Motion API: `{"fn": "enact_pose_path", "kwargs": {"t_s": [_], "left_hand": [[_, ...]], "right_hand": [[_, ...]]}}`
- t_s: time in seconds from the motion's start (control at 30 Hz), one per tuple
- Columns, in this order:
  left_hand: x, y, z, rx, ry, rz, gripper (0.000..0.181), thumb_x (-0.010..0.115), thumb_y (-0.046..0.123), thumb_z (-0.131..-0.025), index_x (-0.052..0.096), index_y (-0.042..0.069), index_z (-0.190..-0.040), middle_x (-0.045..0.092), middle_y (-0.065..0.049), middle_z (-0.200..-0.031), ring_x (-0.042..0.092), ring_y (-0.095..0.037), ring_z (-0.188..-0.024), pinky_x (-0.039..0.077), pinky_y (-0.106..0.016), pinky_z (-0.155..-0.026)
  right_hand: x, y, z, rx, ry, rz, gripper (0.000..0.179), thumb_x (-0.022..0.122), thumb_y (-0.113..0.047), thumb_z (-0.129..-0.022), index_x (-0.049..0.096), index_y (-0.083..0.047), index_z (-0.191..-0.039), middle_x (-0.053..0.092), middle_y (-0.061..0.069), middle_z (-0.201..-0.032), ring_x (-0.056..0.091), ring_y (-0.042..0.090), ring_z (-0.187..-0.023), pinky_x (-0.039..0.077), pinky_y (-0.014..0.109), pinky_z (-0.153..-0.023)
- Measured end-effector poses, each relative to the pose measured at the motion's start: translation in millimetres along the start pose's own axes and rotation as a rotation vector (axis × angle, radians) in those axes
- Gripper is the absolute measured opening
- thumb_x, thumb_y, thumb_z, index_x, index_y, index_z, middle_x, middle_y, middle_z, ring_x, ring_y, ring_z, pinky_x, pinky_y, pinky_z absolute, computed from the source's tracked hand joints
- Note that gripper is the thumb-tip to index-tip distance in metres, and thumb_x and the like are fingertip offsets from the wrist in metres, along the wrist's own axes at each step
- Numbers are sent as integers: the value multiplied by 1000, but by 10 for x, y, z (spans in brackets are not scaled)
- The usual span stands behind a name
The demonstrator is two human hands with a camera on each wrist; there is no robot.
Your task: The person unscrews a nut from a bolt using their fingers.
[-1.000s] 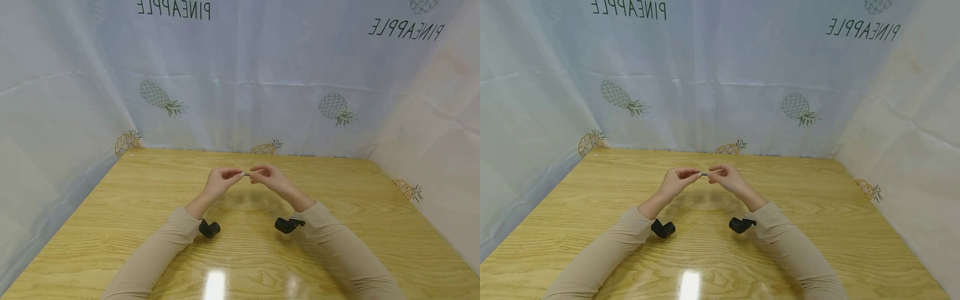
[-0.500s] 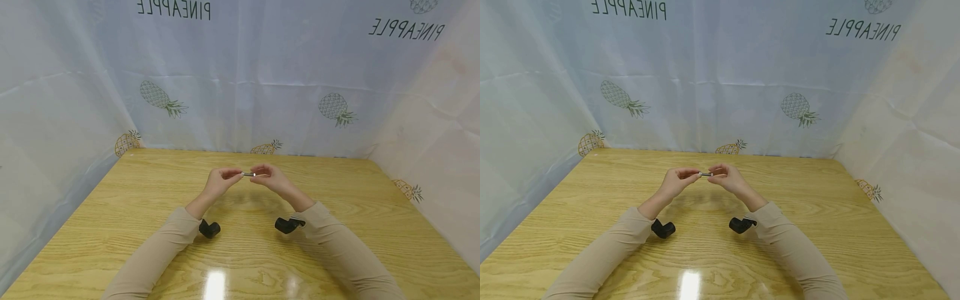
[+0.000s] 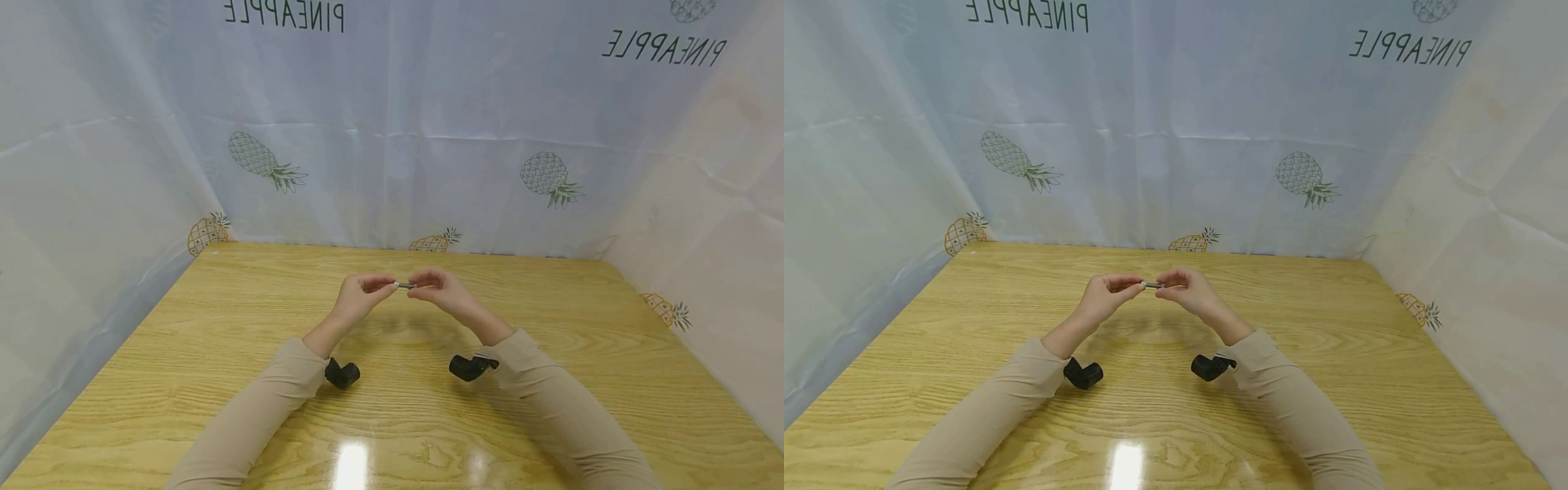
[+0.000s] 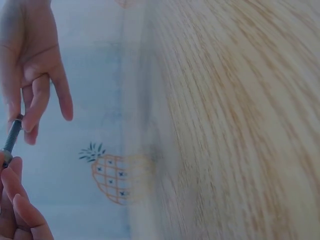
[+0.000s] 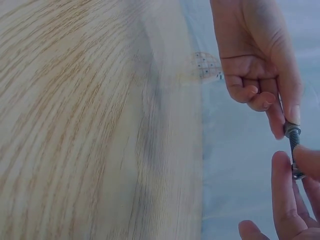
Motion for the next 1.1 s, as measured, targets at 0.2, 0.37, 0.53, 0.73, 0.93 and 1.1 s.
{"fn": "enact_pose_path", "kwargs": {"t_s": [0.2,0.37,0.53,0.73,0.93,1.1], "left_hand": [[6,-3,-5,-5,-6,6,30,66,24,-87,68,7,-113,67,-12,-116,63,-22,-105,50,-32,-87],[1,6,2,1,-2,6,27,66,22,-88,69,7,-111,68,-11,-114,63,-22,-105,50,-33,-88],[4,2,3,6,0,5,26,66,20,-88,69,7,-110,68,-12,-114,63,-22,-105,51,-34,-88],[3,2,4,-3,2,-4,26,66,21,-88,70,8,-110,68,-11,-114,63,-22,-105,50,-35,-88],[-1,9,9,0,3,-5,26,66,21,-88,70,8,-110,68,-11,-114,63,-22,-106,50,-34,-88],[-1,9,7,-2,6,-11,26,66,21,-87,70,8,-109,68,-11,-113,64,-21,-104,51,-32,-86]], "right_hand": [[-19,14,8,1,-60,-30,43,49,-29,-98,50,-2,-131,60,23,-121,66,22,-103,36,49,-108],[-27,27,4,-15,-62,-50,34,48,-20,-98,53,1,-125,60,25,-119,65,22,-101,37,48,-107],[-36,41,0,-26,-39,-13,38,60,-20,-92,53,-6,-127,59,20,-123,57,29,-115,37,51,-106],[-40,34,3,-1,-100,-58,43,49,-29,-98,48,-5,-133,57,23,-126,64,23,-108,38,46,-107],[-31,33,2,2,-92,-51,37,49,-24,-98,53,-2,-127,60,21,-122,64,22,-106,36,47,-108],[-27,31,-3,-18,-65,-36,38,59,-21,-92,52,-5,-127,60,19,-121,57,31,-115,35,52,-107]]}}
Point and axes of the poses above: each hand's wrist, its own z-axis away from the middle knuckle, its own x-axis out of the palm, y = z × x, the point moved 1 cm from there along -z, towards the middle knuckle
